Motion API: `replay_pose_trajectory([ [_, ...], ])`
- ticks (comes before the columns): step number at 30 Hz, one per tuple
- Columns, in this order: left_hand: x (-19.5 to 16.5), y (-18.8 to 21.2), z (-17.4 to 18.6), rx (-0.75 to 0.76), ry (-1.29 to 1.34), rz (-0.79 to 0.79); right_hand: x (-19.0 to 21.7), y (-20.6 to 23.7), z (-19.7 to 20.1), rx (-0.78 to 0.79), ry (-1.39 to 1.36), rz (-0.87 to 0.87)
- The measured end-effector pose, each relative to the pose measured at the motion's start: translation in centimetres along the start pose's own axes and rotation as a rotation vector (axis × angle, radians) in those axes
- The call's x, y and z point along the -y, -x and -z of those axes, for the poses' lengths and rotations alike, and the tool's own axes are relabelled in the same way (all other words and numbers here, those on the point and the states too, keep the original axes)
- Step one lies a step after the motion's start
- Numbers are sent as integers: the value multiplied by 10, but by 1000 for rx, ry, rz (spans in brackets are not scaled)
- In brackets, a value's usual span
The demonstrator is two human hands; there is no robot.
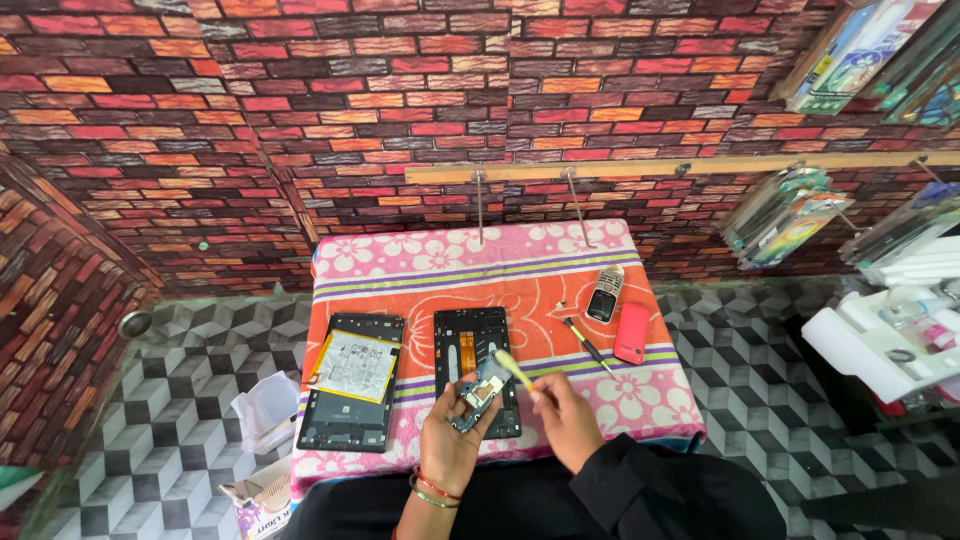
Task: The person handles a small feature phone on the table, then opens the back cover of a tablet and removes its battery. They use a screwdriver to work on the exposed internal board and brush the components with a small brush, holding the board with one hand while cleaning.
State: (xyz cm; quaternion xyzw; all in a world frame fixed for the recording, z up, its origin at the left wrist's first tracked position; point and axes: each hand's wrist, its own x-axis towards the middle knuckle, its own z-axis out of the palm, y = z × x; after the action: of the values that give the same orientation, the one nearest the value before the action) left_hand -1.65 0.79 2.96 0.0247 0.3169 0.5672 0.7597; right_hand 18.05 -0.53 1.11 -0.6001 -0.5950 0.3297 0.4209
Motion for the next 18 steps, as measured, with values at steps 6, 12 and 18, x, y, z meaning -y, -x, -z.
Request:
replay_pose_trajectory([
  [6, 1, 0, 0, 5, 16, -13, -2, 10, -7, 76, 10, 83],
  [12, 2, -2, 2, 0, -13, 28, 3, -11, 14, 93, -468, -285],
  [18, 11, -7, 11, 93, -129, 119, 0, -3, 10, 116, -555, -321],
])
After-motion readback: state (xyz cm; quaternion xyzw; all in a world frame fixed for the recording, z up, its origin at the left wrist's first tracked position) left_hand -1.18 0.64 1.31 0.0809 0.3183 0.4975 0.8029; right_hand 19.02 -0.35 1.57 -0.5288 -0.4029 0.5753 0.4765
